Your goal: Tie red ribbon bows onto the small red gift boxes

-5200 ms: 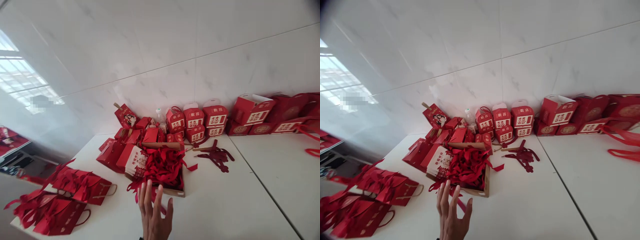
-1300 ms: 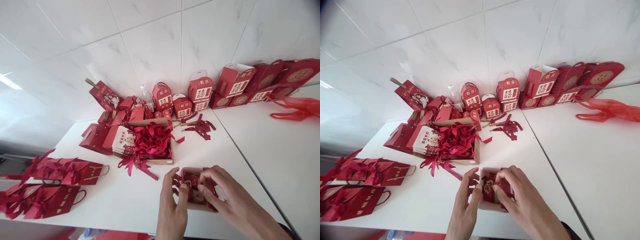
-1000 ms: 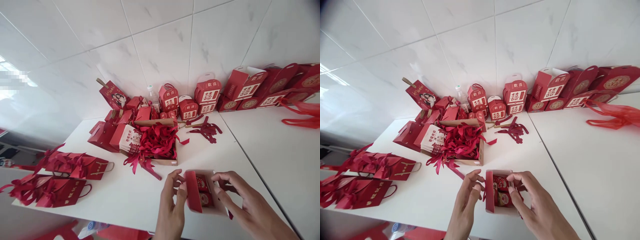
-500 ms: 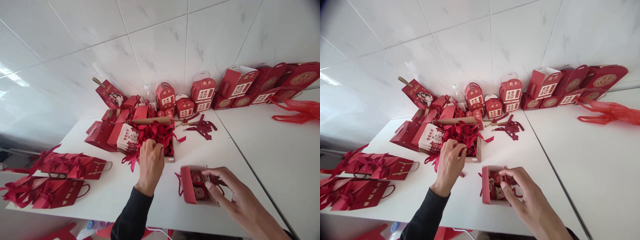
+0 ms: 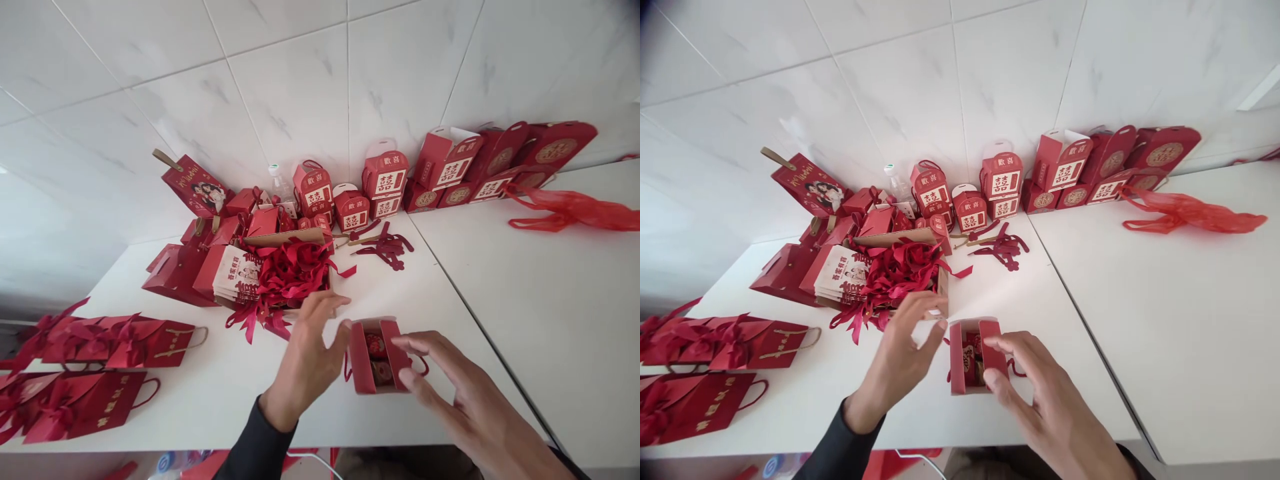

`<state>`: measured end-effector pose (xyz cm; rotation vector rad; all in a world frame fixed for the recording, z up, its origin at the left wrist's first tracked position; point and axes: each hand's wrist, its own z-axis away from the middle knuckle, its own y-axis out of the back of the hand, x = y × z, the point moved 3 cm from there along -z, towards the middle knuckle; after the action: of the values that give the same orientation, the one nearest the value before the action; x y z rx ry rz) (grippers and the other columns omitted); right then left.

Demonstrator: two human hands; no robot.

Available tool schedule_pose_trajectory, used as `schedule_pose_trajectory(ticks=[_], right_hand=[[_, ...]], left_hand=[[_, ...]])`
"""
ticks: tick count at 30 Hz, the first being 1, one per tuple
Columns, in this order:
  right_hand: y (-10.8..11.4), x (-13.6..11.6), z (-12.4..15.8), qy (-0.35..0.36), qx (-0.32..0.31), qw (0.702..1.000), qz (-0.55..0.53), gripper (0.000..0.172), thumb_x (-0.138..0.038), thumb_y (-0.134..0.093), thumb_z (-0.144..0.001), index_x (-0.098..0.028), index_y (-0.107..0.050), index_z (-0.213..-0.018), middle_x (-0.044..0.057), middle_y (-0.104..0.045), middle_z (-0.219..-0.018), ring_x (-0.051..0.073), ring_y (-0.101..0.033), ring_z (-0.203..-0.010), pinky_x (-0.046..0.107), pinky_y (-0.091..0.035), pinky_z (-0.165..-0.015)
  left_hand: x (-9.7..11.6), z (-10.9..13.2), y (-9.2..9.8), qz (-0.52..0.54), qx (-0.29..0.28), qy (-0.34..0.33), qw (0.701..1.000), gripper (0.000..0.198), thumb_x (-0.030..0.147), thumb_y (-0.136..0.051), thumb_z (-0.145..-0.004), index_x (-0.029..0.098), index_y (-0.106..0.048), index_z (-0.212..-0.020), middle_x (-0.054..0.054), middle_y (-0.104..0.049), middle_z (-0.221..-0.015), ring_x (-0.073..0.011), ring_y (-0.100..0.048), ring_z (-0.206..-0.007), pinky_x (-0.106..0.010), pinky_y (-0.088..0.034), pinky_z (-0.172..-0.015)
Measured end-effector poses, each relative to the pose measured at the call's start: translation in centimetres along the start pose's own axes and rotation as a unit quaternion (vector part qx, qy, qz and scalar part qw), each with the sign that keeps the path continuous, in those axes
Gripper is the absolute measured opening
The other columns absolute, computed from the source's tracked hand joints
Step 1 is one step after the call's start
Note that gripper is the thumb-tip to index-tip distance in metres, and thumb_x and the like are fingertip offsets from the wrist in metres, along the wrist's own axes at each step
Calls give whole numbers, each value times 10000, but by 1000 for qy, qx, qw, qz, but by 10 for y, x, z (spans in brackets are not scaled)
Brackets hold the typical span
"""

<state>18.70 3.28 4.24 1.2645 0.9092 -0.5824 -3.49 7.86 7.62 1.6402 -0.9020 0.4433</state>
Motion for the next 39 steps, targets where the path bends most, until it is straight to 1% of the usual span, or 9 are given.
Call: schedule_pose_trajectory(ticks=[3, 5, 11, 14, 18, 22, 28, 34, 39], right_hand=[[1, -1, 11, 33, 2, 999, 31, 302, -442, -621, -976, -354, -611, -1265, 59, -634, -1265, 243, -677, -1095, 294, -650, -762], [0, 3, 15, 23, 8, 999, 36, 281, -441, -615, -981, -354, -615, -1248, 64, -618, -1229, 233, -657, -1097, 255, -635, -669], [-1, 10, 7, -27, 40, 998, 42, 255, -526, -538, -1022, -347, -619, -1183, 29, -637, -1078, 204, -634, -952, 276, -594, -700], [-1, 5, 3, -47, -2, 999, 3, 270, -547, -478, -1049, -372, -594, -1218, 10, -639, -1175, 186, -633, -983, 236, -547, -598], [-4, -2, 0, -48, -49, 997, -20, 268, -545, -448, -1067, -386, -562, -1250, -14, -616, -1263, 170, -618, -1027, 239, -539, -632], [-10, 0, -3, -28, -72, 997, 4, 272, -500, -453, -1072, -400, -516, -1318, -1, -572, -1298, 178, -612, -1055, 263, -551, -655], [-21, 8, -10, 19, -26, 998, 47, 317, -352, -435, -1071, -400, -445, -1384, 26, -533, -1213, 201, -627, -1046, 416, -563, -933], [-27, 17, -16, 50, -4, 996, 76, 322, -330, -444, -1040, -359, -511, -1354, 60, -551, -1153, 239, -653, -1041, 461, -585, -890], [-24, 22, -15, 59, 2, 997, 57, 291, -376, -474, -1037, -325, -590, -1299, 71, -603, -1127, 229, -682, -1005, 373, -618, -821]], left_hand=[[-4, 9, -22, 38, -72, -11, 997, 428, 167, -589, -947, 235, -550, -1368, -108, -624, -1351, -239, -575, -1293, -426, -488, -1093], [-10, 14, -31, 40, -82, 11, 996, 462, 145, -584, -936, 236, -534, -1386, -101, -657, -1291, -241, -601, -1246, -434, -499, -1072], [-16, 40, -35, 28, -42, 85, 995, 376, 157, -545, -938, 256, -570, -1300, -71, -650, -1116, -215, -634, -989, -373, -534, -899], [-14, 56, -34, 46, -17, 135, 990, 332, 252, -536, -960, 240, -531, -1292, -27, -628, -926, -188, -592, -801, -334, -522, -764], [-10, 62, -38, 88, 5, 231, 969, 300, 444, -502, -995, 242, -513, -1217, 32, -573, -760, -175, -557, -670, -306, -465, -651], [-5, 60, -46, 67, 24, 294, 953, 268, 408, -564, -948, 252, -508, -1158, 73, -496, -682, -166, -518, -600, -295, -420, -608], [7, 73, -51, 122, 0, 243, 962, 318, 462, -493, -1007, 259, -498, -1253, 29, -579, -793, -172, -564, -696, -300, -475, -676], [8, 80, -57, 52, 24, 194, 979, 268, 298, -455, -1020, 239, -577, -1251, -47, -678, -973, -184, -639, -800, -310, -516, -727], [4, 60, -38, -43, 66, 151, 985, 237, 265, -528, -982, 237, -649, -1184, -21, -624, -844, -176, -598, -700, -294, -501, -647]])
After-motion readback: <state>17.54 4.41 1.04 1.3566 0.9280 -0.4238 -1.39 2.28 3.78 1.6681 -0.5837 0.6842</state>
